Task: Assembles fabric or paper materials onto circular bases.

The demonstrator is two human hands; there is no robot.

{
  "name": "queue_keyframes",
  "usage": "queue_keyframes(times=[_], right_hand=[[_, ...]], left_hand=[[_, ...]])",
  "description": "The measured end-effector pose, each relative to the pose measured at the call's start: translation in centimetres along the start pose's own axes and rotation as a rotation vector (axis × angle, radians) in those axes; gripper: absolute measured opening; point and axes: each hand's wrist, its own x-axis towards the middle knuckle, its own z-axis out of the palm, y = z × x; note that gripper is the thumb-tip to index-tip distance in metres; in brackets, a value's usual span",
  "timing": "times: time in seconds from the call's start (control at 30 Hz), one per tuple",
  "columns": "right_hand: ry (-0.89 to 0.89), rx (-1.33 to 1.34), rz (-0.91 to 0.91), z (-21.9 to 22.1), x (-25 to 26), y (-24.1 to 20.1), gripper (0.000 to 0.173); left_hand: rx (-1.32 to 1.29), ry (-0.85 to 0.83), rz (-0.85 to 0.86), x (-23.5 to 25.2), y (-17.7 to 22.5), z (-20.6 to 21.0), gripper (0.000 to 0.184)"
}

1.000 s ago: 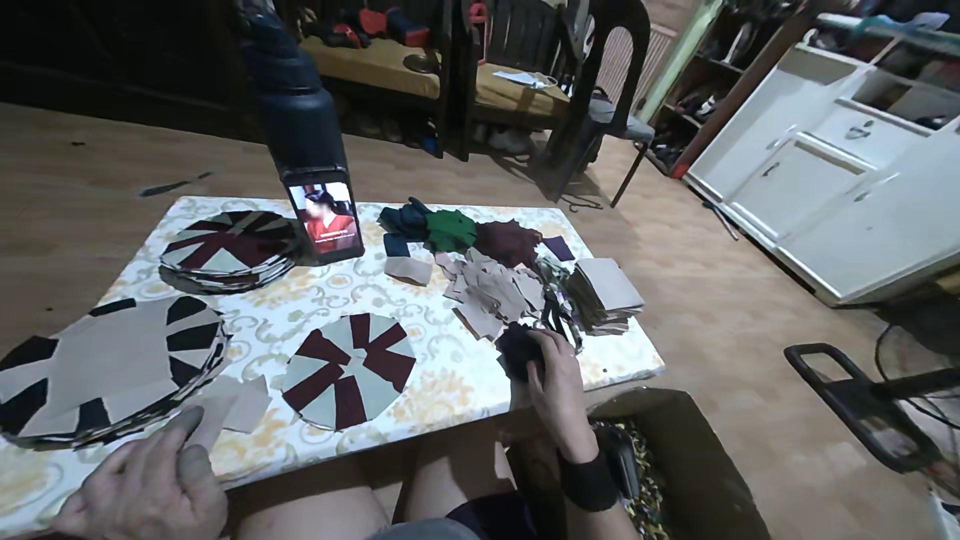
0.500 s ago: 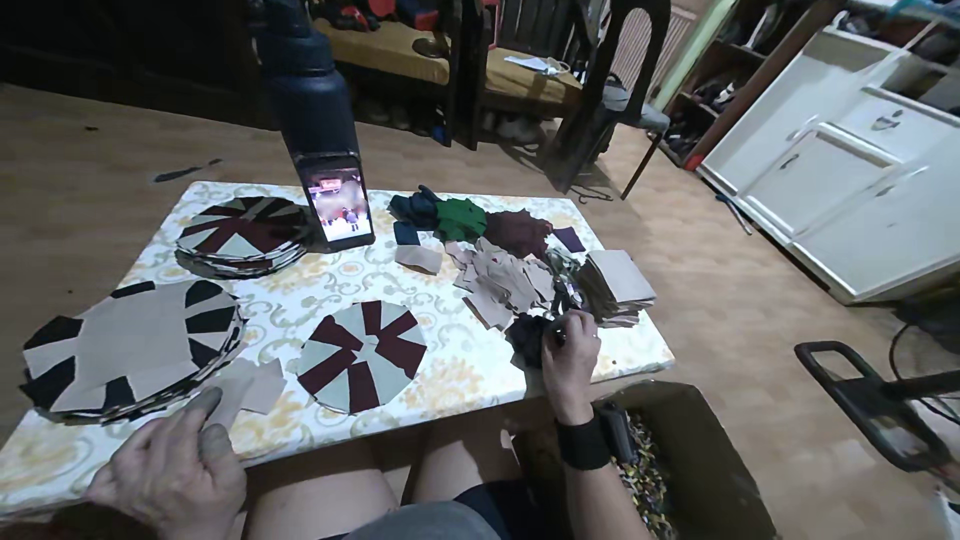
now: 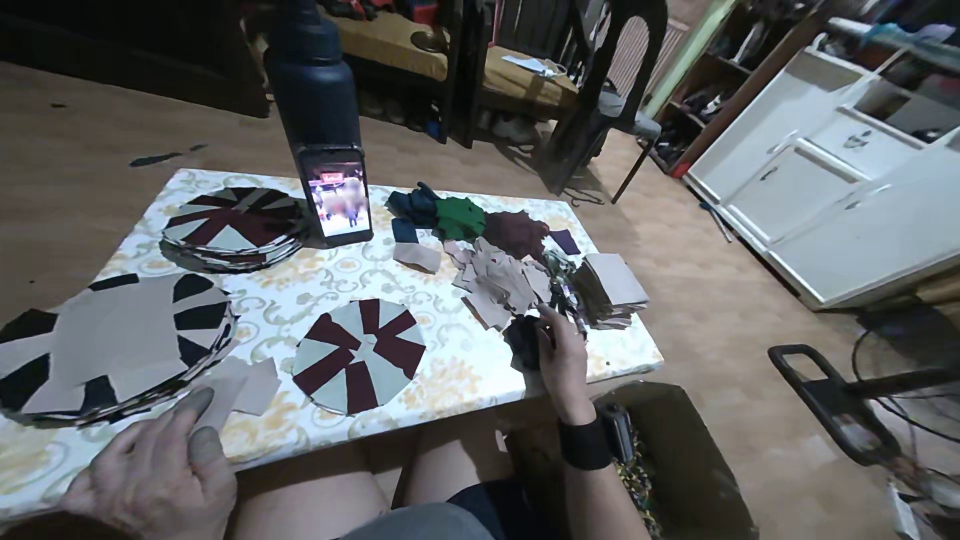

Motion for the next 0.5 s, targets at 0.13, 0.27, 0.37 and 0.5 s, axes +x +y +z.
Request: queue_keyframes(times=[0.13,0.27,0.37,0.5], right_hand=[[-0.087,-0.001,-0.041,-0.5,-0.1,0.0,0.031],[-0.232,-0.122,-0.015,-1.5,-0.9,-1.5,0.033],[-0.289,-0.157,0.022,-1.2,-1.5,-2.4,0.051],[-0.239,-0.104,0.033,-0.7,-1.6,-2.1,0.040]], left_hand=[[0.003,-0.015,0.016,0.1,-0.1,-0.4,0.041],[0.019,-0.013,0.007,-0.3,-0.7,-0.1,0.041],[0.006,0.020,0.010,-0.4,-0.9,0.3,0.041],[0.015,-0.010,0.012,-0.2,-0.6,-0.1,0.044]])
